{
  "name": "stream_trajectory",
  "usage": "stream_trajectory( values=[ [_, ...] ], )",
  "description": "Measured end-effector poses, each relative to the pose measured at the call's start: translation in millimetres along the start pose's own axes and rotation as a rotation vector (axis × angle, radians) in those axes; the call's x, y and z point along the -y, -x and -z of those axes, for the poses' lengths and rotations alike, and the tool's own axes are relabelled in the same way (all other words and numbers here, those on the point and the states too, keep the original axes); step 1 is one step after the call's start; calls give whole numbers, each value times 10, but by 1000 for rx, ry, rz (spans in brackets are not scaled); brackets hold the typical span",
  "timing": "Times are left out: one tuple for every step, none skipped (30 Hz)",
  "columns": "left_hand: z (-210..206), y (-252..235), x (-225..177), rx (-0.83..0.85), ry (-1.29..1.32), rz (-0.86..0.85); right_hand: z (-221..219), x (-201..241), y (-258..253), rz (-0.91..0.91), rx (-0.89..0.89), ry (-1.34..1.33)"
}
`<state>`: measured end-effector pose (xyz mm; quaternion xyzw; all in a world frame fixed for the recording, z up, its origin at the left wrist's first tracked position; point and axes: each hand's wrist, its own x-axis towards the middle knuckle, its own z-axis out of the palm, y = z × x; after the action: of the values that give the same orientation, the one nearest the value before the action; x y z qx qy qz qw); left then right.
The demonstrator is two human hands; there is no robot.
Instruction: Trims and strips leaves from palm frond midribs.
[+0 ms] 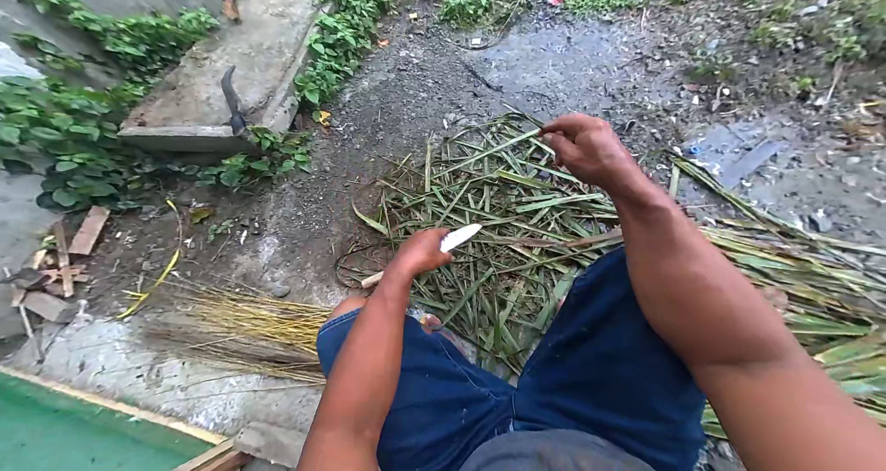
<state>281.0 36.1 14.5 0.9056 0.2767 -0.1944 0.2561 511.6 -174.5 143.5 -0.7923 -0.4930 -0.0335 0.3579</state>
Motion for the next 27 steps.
stream_trajectory(
  values=[
    [-86, -37, -53, 64, -25, -34, -178, -290, -52, 8, 5, -154],
    [-158, -63, -92, 106, -25, -68, -235, -390, -112, -78, 88, -225],
    [-220, -79, -118, 128, -9, -98, -273, -411, -155, -132, 119, -267],
    [-263, -81, -151, 137, 20, -121, -289, -378, -176, -151, 123, -287],
    [-292, -76, -187, 128, 76, -139, -300, -328, -178, -139, 106, -287],
    [-302, -64, -232, 106, 163, -140, -310, -280, -172, -111, 77, -286],
    [-302, -43, -284, 67, 292, -124, -322, -234, -162, -82, 48, -289],
    [-309, -21, -342, 8, 467, -104, -335, -185, -153, -60, 27, -306],
    [-326, -15, -406, -55, 681, -88, -359, -131, -147, -53, 11, -348],
    [-343, -27, -480, -102, 903, -86, -396, -72, -148, -52, -5, -413],
    [-360, -45, -559, -119, 1087, -112, -427, 3, -159, -61, -7, -489],
    [-380, -51, -631, -100, 1208, -158, -468, 83, -172, -71, -11, -570],
    [-403, -44, -692, -50, 1275, -215, -506, 160, -183, -89, -16, -652],
    [-422, -18, -746, 17, 1305, -266, -530, 216, -199, -116, -21, -730],
    [-428, 23, -789, 81, 1305, -303, -544, 237, -221, -151, -23, -802],
    [-412, 73, -810, 130, 1290, -308, -547, 231, -245, -186, -17, -856],
    [-378, 130, -809, 156, 1284, -279, -547, 201, -265, -210, 8, -886],
    [-338, 189, -783, 154, 1290, -235, -545, 156, -271, -217, 68, -891],
    [-292, 249, -738, 131, 1306, -192, -556, 111, -257, -200, 155, -866],
    [-249, 292, -677, 98, 1348, -168, -598, 67, -213, -163, 243, -810],
    [-202, 316, -610, 70, 1410, -173, -669, 30, -138, -119, 323, -727],
    [-145, 333, -550, 44, 1475, -208, -756, 0, -62, -71, 426, -634],
    [-86, 341, -490, 16, 1540, -276, -839, 1, 12, -26, 555, -556],
    [-27, 336, -433, -8, 1598, -369, -897, 37, 85, 10, 676, -498],
    [27, 318, -380, -29, 1653, -479, -950, 83, 154, 48, 760, -455],
    [79, 295, -336, -60, 1715, -573, -997, 123, 207, 86, 816, -420],
    [118, 262, -292, -95, 1784, -639, -1035, 144, 240, 124, 847, -387]
  ],
)
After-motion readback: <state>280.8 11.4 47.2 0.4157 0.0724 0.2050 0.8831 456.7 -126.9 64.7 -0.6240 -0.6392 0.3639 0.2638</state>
